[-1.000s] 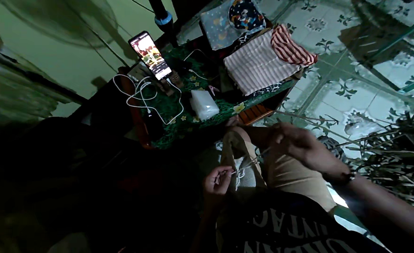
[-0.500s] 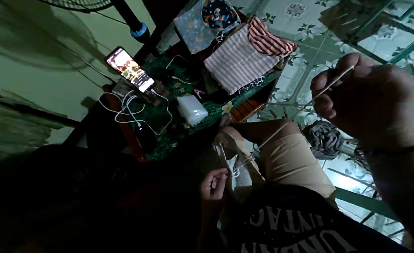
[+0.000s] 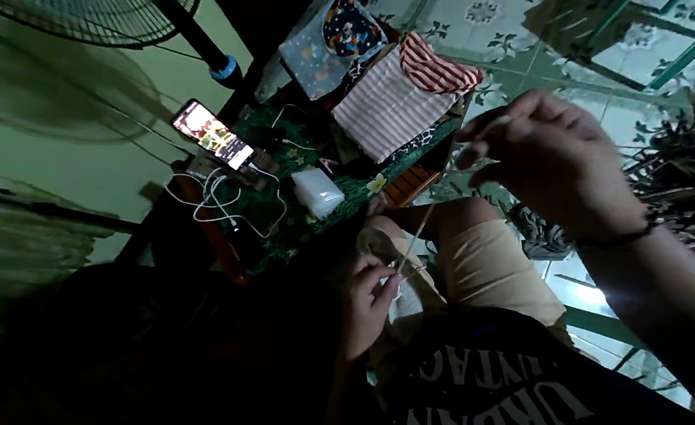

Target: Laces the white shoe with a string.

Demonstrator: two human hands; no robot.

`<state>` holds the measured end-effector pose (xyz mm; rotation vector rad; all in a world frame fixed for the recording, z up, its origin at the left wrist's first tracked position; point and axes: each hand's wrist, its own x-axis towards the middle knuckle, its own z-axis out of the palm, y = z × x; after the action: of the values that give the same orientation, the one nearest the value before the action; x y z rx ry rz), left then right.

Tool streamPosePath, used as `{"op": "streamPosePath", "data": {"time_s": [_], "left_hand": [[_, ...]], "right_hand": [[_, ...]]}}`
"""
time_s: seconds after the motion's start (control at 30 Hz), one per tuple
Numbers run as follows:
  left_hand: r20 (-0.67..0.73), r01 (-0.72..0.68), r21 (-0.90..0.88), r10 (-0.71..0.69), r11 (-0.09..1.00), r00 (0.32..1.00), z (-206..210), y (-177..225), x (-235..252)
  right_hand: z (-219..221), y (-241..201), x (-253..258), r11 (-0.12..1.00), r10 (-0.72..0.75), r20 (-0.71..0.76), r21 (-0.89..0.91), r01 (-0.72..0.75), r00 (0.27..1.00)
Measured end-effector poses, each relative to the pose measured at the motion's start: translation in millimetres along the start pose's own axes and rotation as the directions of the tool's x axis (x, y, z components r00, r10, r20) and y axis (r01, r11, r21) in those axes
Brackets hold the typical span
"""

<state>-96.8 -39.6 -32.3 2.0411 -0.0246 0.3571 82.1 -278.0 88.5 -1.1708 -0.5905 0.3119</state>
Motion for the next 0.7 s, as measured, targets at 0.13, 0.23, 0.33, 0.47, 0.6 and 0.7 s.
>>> {"op": "streamPosePath", "data": {"time_s": [0.13,0.23,0.33,0.47,0.6,0.7], "left_hand": [[-0.021,0.122,-0.373,-0.14,0.92,0.99,-16,4,-1],[-0.056,0.165,-0.594,-0.245,0.787,0.968,-24,4,-6],[-0.094,0.152,-0.709,-0.305,0.689,0.948,-29,8,-9],[-0.135,0.107,-0.716,-0.287,0.69,0.948,-42,15,-12],[-0.192,0.047,-0.716,-0.261,0.697,0.946,-57,23,-13],[-0.231,0.005,-0.727,-0.251,0.686,0.94,-64,26,-15]], "right_hand": [[-11,49,-6,0.708,0.228,-0.044,-0.678,-0.197,0.973],[-3,105,-36,0.613,0.468,0.097,-0.751,-0.244,0.878],[15,140,-55,0.616,0.661,0.234,-0.712,-0.337,0.713],[33,147,-62,0.617,0.664,0.299,-0.738,-0.275,0.685],[24,128,-56,0.696,0.627,0.356,-0.655,-0.294,0.693],[19,100,-47,0.843,0.527,0.454,-0.387,-0.373,0.718]]}}
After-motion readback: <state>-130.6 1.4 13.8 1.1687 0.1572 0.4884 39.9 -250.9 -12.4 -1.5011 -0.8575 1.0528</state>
